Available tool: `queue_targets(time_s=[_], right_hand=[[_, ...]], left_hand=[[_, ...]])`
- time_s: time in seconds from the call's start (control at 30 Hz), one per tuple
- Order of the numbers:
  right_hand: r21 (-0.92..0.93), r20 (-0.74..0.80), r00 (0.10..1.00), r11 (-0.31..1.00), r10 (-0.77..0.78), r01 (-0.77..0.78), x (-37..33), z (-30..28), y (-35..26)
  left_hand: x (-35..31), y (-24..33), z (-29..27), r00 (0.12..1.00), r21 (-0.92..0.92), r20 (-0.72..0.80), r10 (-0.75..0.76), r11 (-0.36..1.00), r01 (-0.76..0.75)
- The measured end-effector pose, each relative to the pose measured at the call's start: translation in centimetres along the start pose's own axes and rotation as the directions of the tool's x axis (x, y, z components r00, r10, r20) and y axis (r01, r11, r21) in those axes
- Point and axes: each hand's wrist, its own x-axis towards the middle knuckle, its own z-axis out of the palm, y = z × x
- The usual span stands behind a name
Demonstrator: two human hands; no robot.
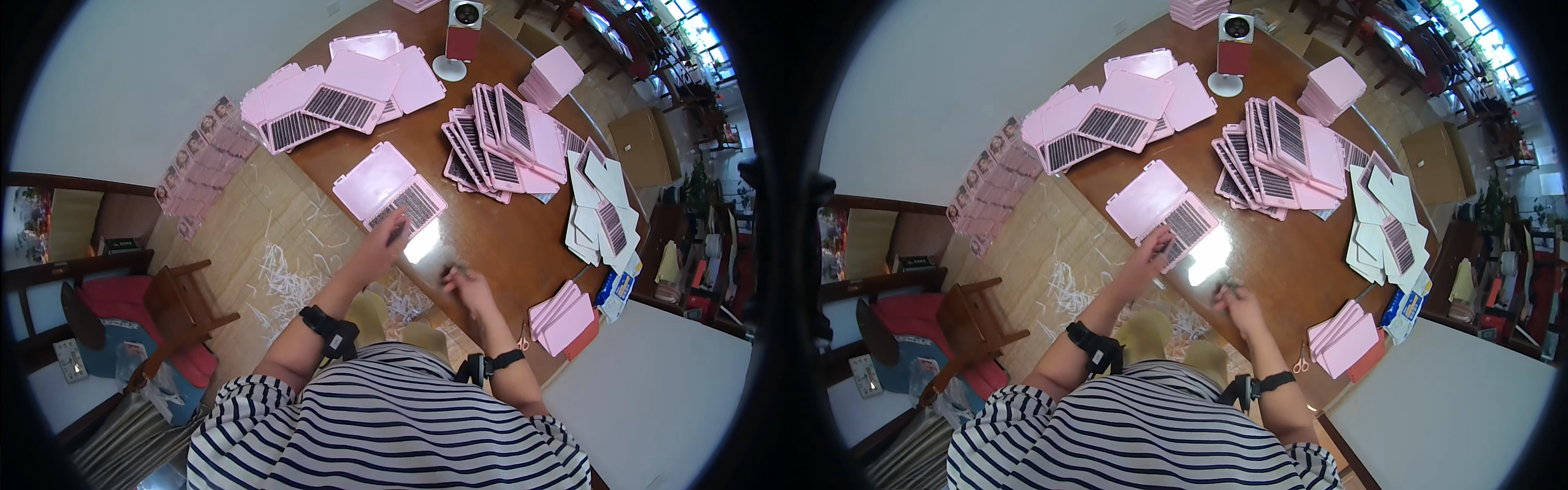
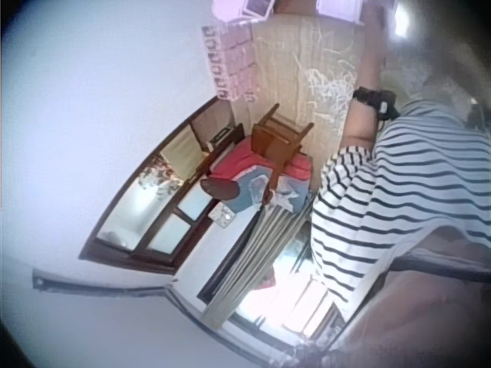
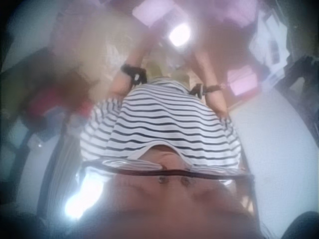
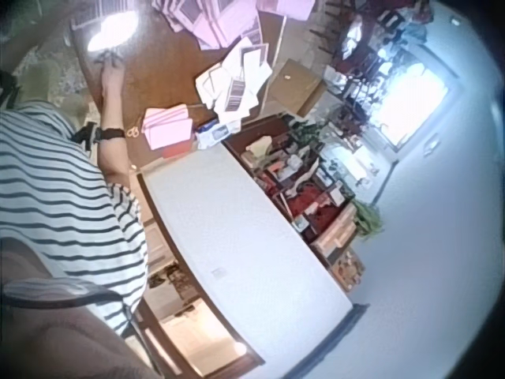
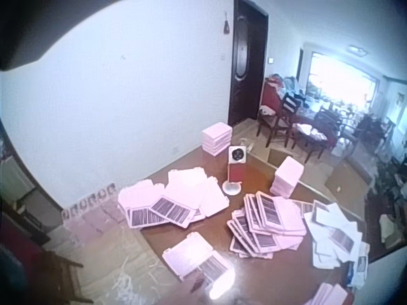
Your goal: The person assembles small pink card packages at a table. They pick up a pink card, place a white insert inside, fold the card closed, and stack the finished units. The person repeats this process with multiple cards, organizing the completed packages into neat piles.
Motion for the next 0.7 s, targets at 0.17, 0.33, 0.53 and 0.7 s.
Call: queue_targets(time_s=[0.17,0.33,0.53,0.7], right_hand=[[0.151,0.273,0.957,0.978,0.097,-0.142,0.3,-0.4,-7.3],[-0.075,0.166,0.946,0.953,-0.280,0.295,-0.3,1.4,-8.4],[-0.590,-0.088,0.903,0.752,-0.420,0.293,-5.0,-3.4,-8.3],[-0.798,-0.289,0.813,0.597,-0.506,0.088,-9.2,-4.9,-7.0]], left_hand=[[0.0,3.0,2.7,0.946,0.688,0.215,0.241,0.650,-0.322],[-0.1,2.3,3.0,0.849,0.794,0.246,0.468,0.405,-0.454],[3.9,-3.6,-3.6,0.622,0.477,-0.776,0.107,0.745,0.466],[6.7,-7.6,-5.0,0.534,0.378,-0.844,-0.043,0.658,0.651]])
